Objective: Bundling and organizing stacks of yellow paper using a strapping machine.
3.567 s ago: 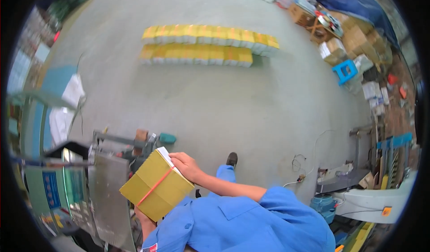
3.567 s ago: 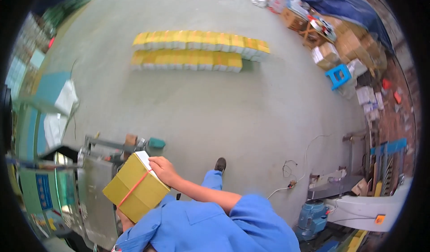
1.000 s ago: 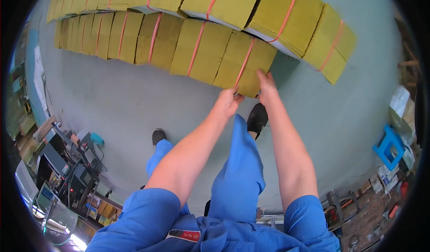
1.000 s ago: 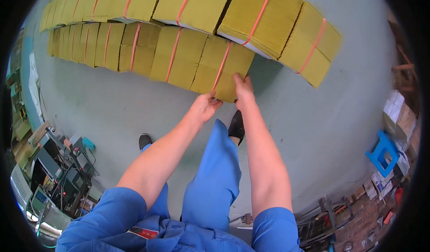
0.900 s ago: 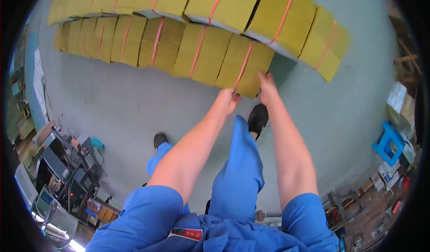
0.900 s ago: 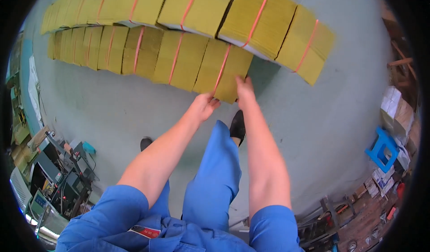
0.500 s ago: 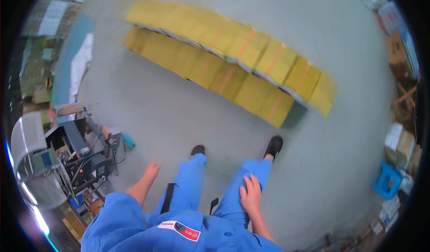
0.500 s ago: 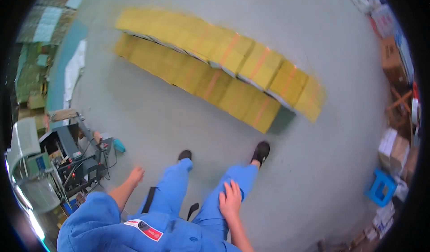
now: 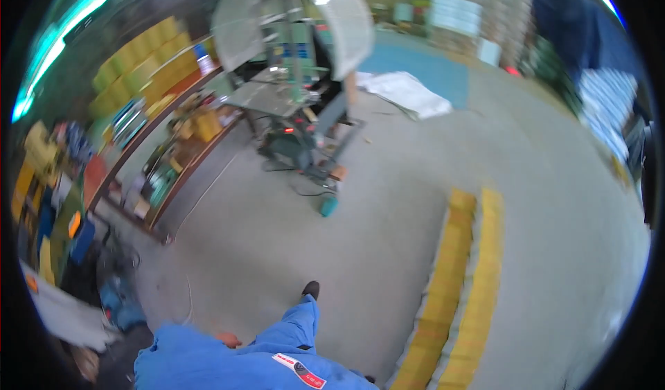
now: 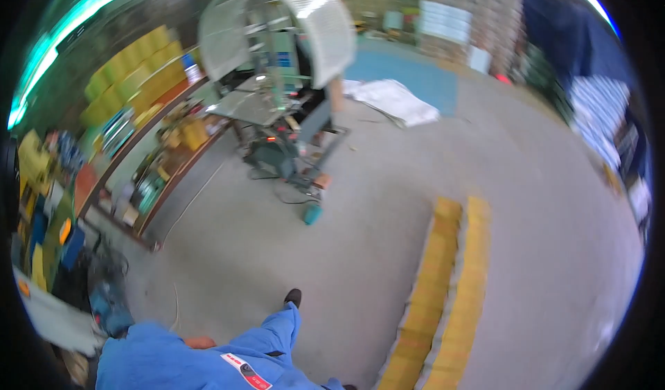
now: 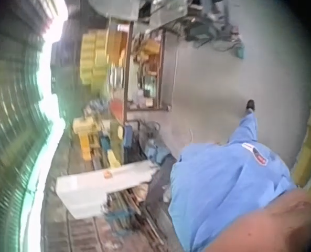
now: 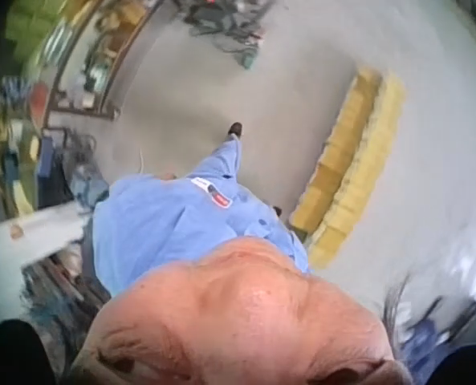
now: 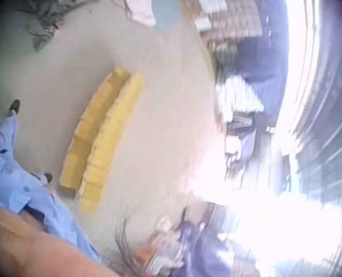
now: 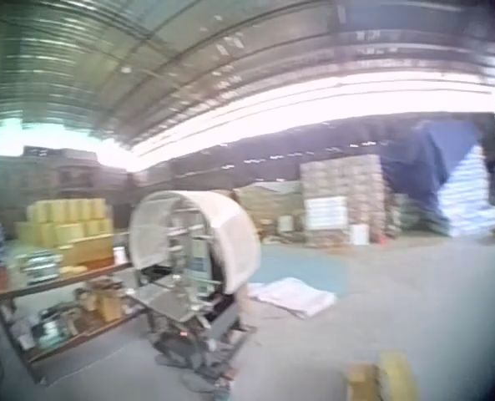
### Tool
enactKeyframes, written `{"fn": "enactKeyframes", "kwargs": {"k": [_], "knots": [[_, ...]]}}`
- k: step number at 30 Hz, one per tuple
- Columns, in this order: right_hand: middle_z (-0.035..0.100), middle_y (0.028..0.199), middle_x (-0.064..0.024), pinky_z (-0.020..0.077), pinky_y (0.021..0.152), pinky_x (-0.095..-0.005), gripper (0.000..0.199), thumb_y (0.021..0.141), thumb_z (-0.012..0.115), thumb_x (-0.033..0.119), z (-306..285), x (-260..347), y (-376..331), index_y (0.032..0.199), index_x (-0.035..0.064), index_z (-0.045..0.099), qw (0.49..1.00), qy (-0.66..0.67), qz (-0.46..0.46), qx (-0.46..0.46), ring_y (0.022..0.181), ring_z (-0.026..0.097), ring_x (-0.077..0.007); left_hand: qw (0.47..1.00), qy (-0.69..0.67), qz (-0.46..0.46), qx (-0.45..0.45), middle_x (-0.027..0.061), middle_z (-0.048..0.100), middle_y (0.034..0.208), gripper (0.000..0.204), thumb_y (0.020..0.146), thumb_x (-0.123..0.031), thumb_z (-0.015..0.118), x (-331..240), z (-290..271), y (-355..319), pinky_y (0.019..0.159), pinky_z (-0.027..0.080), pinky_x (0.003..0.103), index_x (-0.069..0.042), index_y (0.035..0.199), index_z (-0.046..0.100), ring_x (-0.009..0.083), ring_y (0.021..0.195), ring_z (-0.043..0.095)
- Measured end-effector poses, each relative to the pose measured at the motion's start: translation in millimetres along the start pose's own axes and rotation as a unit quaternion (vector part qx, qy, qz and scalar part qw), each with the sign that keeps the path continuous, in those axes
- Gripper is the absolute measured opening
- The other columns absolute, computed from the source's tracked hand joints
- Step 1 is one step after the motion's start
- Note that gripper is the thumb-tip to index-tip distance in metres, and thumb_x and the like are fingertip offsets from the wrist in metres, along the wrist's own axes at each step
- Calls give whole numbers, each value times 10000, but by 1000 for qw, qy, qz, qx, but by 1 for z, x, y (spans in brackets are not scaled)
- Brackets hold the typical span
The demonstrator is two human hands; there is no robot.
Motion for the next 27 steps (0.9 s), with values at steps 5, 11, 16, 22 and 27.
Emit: {"fn": "enactKeyframes", "kwargs": {"k": [5,11,16,22,27], "knots": [[675,1092,-130,490,875,-402,362,849,595,282,-27,78,149,1128,63,669,993,-9,-24,115,1021,626,-271,949,-217,-177,-146,103,648,805,263,894,-271,525,29,51,-10,594,521,358,-42,955,639,221,696,646],[688,1064,-124,513,831,-371,363,860,601,278,37,200,319,1132,47,669,973,24,23,227,971,649,-246,776,-470,-353,-227,86,636,791,254,893,-275,542,85,42,-47,590,518,343,-50,956,642,206,698,634],[698,1042,-120,531,794,-345,364,869,607,275,114,221,435,1135,34,669,957,66,108,262,929,668,-225,435,-671,-385,-460,59,644,888,286,887,-304,567,116,-136,-94,605,517,313,-52,992,651,173,772,626],[712,973,-159,524,797,-329,295,871,585,227,152,511,482,1050,25,704,962,12,-62,267,877,675,-218,394,-686,-388,-473,60,642,941,315,884,-285,572,160,-190,-115,645,522,327,-55,1083,653,185,861,644],[717,980,-145,509,862,-353,301,874,562,244,180,494,615,1021,32,716,887,-155,-201,386,935,672,-248,669,-420,-383,-478,68,634,857,266,880,-289,565,247,-153,-116,620,505,342,-56,974,653,188,771,631]]}}
Point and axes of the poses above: each hand's wrist, its own y-axis towards the middle knuckle, its own z-axis out of the palm, x = y × z, the point moved 3 cm from there along y, towards the middle knuckle
